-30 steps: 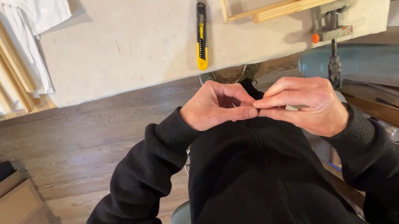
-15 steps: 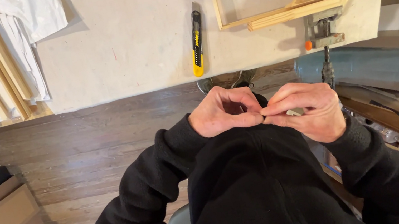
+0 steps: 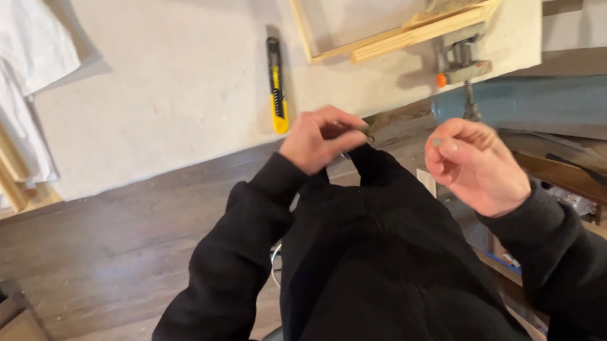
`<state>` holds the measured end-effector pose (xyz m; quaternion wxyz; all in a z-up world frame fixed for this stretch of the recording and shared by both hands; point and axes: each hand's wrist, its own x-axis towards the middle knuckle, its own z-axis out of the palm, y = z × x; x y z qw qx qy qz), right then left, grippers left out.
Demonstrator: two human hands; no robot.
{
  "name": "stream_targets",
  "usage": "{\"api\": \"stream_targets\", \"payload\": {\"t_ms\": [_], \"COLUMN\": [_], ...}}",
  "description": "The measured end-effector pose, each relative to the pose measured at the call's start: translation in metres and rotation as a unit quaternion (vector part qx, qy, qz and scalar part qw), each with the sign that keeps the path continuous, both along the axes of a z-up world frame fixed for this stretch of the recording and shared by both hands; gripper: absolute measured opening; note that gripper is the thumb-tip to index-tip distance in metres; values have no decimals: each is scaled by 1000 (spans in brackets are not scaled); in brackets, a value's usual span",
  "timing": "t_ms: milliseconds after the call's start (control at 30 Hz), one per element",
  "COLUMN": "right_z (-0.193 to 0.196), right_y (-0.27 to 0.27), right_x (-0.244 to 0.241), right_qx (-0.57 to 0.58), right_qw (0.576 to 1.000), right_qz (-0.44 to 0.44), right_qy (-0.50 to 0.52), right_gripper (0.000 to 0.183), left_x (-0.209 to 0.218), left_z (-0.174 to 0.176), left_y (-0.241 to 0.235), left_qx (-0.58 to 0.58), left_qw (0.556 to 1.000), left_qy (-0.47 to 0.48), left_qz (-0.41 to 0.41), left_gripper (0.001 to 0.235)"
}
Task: Assembling wooden picture frame segments by applying glue, aligning them in a miter vice, and securing them with nails.
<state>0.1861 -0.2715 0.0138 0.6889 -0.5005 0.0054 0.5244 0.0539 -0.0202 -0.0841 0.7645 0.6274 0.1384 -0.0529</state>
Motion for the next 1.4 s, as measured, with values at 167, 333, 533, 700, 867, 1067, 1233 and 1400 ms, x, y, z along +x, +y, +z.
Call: {"api": "stream_targets", "payload": {"t_ms": [167,333,533,700,867,1067,1233,1400], "right_z": [-8,-17,-35,-113,-127,-124,-120,-106], "right_y": [-26,-49,-64,-39,-11,0,3,45], "right_x": [17,78,203,314,344,357,357,399], "right_qx": [25,9,-59,-38,66,110,122,169], "right_qw": [984,998,974,781,626,594,594,577], "right_qz": [-82,-54,47,291,398,428,427,377], "right_qy": [157,32,-214,-552,-668,-673,-671,-705], "right_gripper": [7,7,8,8,11,13,13,7], "left_x": [17,21,57,177,252,269,270,278], "left_z": [-67,-78,-23,-3,-23,-33,-45,-34], "left_y": [-15,-24,-72,-155,-189,-204,-216,-210], "left_qx": [441,607,662,576,585,607,583,623], "left_qw": [895,785,730,766,756,740,754,708], "left_qy": [-22,-104,-28,-39,13,60,86,95], "left_qz": [59,70,164,284,294,284,290,318], "left_gripper": [17,26,30,21,15,16,16,16]}}
